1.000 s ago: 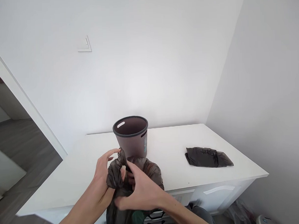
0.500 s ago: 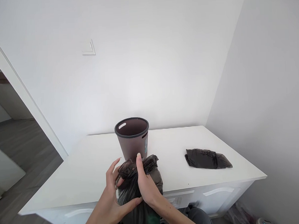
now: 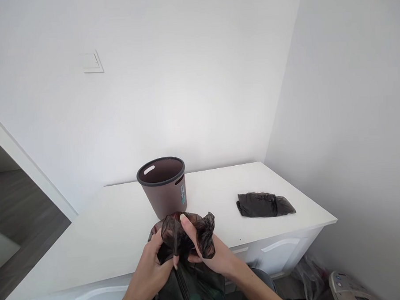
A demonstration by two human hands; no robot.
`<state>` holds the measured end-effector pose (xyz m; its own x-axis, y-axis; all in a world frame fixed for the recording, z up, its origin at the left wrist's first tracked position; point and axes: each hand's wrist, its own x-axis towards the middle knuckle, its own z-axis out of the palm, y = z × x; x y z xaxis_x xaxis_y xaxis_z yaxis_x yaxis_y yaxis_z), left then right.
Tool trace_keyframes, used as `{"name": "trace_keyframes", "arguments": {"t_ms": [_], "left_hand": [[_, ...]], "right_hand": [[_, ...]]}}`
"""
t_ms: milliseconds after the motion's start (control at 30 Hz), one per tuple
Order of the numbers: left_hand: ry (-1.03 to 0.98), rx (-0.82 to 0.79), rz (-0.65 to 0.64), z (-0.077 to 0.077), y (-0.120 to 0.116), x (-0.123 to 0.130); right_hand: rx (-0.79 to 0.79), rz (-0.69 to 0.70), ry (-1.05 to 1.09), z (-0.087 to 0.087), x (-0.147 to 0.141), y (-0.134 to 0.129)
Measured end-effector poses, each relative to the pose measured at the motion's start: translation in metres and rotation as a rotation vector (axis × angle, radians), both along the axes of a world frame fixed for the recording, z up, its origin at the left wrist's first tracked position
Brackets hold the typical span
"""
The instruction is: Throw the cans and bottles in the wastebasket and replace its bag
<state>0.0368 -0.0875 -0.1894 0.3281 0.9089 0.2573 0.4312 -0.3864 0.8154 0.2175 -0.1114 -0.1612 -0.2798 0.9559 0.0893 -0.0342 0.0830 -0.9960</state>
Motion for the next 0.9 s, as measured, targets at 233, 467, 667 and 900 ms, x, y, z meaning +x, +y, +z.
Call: {"name": "trace_keyframes", "arguments": {"t_ms": [233, 467, 667, 900], "left_hand": [[0.06, -0.132, -0.293, 0.018, 0.001, 0.02], [0.027, -0.378, -0.346, 0.029, 0.006, 0.037], [0.011, -0.336, -0.264, 0.027, 0.002, 0.049], [0.106, -0.083, -0.282, 0.019, -0.016, 0.062]], "right_hand": [[-0.026, 0.177, -0.103, 0.011, 0.05, 0.001], [0.193, 0.368, -0.162, 0.01, 0.089, 0.001], [0.358, -0.107, -0.267, -0.011, 0.081, -0.005], [0.695, -0.617, -0.295, -0.048, 0.056, 0.002]]}}
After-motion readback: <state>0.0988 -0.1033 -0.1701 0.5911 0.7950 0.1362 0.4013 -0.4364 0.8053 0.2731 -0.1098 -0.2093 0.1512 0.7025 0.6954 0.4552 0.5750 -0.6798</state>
